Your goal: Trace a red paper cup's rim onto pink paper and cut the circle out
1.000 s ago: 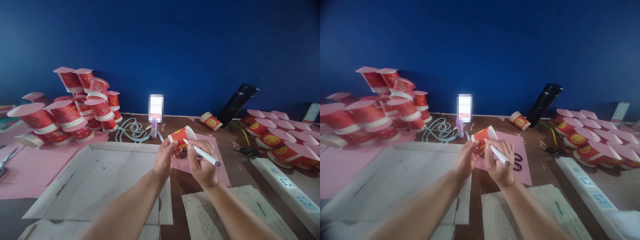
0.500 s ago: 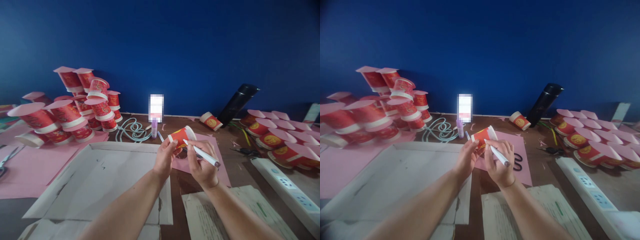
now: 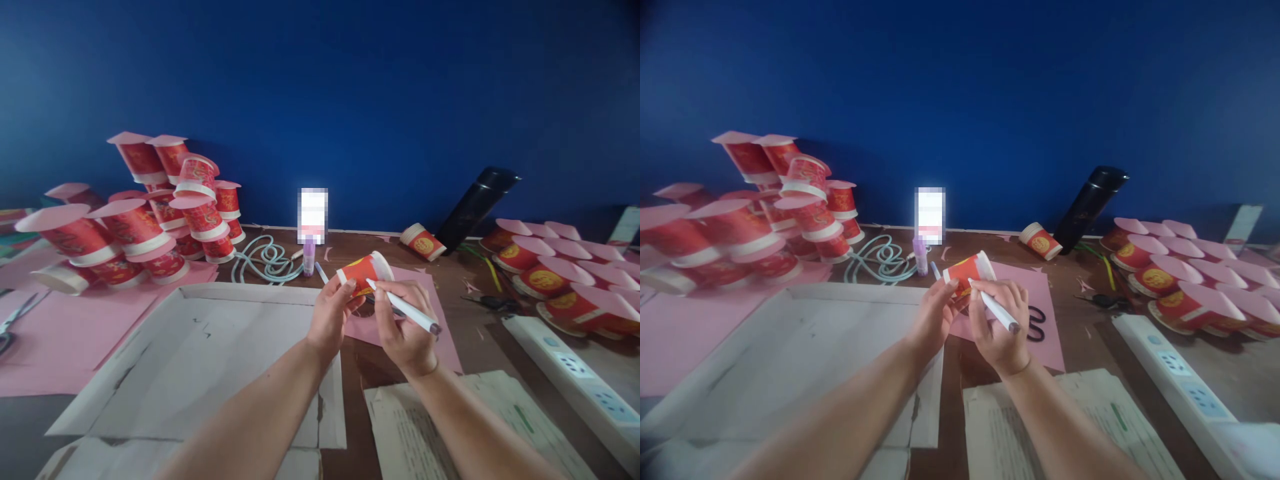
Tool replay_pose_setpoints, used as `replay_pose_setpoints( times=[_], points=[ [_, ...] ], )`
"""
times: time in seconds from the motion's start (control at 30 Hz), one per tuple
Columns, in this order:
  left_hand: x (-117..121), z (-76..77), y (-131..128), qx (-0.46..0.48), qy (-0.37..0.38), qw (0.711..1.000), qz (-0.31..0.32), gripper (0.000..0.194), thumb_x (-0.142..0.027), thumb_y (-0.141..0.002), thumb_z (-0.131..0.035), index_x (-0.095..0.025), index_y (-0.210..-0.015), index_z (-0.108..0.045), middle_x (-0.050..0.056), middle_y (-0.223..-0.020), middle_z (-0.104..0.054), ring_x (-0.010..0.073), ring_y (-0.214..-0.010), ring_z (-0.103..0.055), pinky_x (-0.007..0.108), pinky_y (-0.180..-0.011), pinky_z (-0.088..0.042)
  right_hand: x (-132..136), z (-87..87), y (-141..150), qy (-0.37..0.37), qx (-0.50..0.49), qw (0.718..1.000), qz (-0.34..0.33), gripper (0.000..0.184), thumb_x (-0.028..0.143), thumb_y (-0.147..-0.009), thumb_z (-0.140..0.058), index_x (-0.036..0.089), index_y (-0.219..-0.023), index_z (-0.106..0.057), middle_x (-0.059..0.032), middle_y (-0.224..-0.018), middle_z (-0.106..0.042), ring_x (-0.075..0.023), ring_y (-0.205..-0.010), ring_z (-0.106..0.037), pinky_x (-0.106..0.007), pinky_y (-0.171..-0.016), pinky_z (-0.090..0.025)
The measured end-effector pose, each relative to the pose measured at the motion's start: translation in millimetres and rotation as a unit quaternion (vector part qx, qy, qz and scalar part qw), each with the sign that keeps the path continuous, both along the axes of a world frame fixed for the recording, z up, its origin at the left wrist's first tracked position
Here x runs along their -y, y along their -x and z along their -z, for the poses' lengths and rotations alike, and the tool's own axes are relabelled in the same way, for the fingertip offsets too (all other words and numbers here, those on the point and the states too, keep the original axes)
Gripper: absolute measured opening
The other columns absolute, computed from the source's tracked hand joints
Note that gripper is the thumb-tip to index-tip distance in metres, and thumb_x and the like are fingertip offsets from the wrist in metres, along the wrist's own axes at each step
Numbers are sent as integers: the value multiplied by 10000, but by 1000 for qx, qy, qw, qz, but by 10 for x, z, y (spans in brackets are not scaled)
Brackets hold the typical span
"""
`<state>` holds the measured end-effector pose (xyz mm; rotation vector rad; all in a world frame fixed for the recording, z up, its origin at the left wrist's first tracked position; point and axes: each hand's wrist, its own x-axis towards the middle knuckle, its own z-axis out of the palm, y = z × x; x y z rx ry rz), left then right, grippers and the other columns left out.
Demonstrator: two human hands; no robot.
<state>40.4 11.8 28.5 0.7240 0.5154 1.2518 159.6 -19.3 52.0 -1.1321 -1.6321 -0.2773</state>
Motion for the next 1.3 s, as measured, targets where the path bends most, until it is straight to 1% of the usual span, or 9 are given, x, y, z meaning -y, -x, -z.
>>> replay_pose_setpoints(
  times=[0.5,0.8,1.07,1.17,1.3],
  points=[
    [3,-31,5,-11,5,1000,3,326,-415,-798,-690,-209,-1050,-681,80,-1073,-707,230,-1012,-637,363,-900,-451,-4,-17,5,-9,8,1000,2,128,188,-859,-586,213,-976,-634,-45,-851,-690,-198,-796,-630,-362,-751,-481],
    [10,-18,8,-18,-1,1000,4,337,-411,-805,-680,-209,-1074,-670,87,-1101,-700,239,-1041,-630,362,-896,-455,5,-21,10,1,-3,1000,5,137,167,-852,-597,215,-975,-631,-42,-874,-698,-197,-811,-625,-363,-764,-483],
    [4,-25,13,-15,6,1000,-1,352,-423,-789,-696,-214,-1070,-675,83,-1091,-705,234,-1023,-637,366,-903,-452,-1,-18,4,0,2,1000,9,129,185,-856,-589,220,-975,-627,-40,-863,-695,-199,-803,-627,-363,-748,-485],
    [3,-20,10,-10,9,1000,0,344,-423,-791,-693,-216,-1066,-678,77,-1091,-705,230,-1025,-635,363,-907,-450,6,-17,0,1,-8,1000,7,128,192,-863,-586,224,-980,-627,-41,-863,-690,-203,-801,-627,-372,-748,-489],
    [5,-4,2,-1,9,1000,-8,336,-415,-808,-679,-224,-1085,-674,72,-1119,-695,229,-1044,-625,365,-909,-453,20,-24,0,-22,-37,999,16,129,181,-869,-583,222,-984,-623,-39,-872,-680,-197,-797,-623,-361,-746,-487]
  ],
)
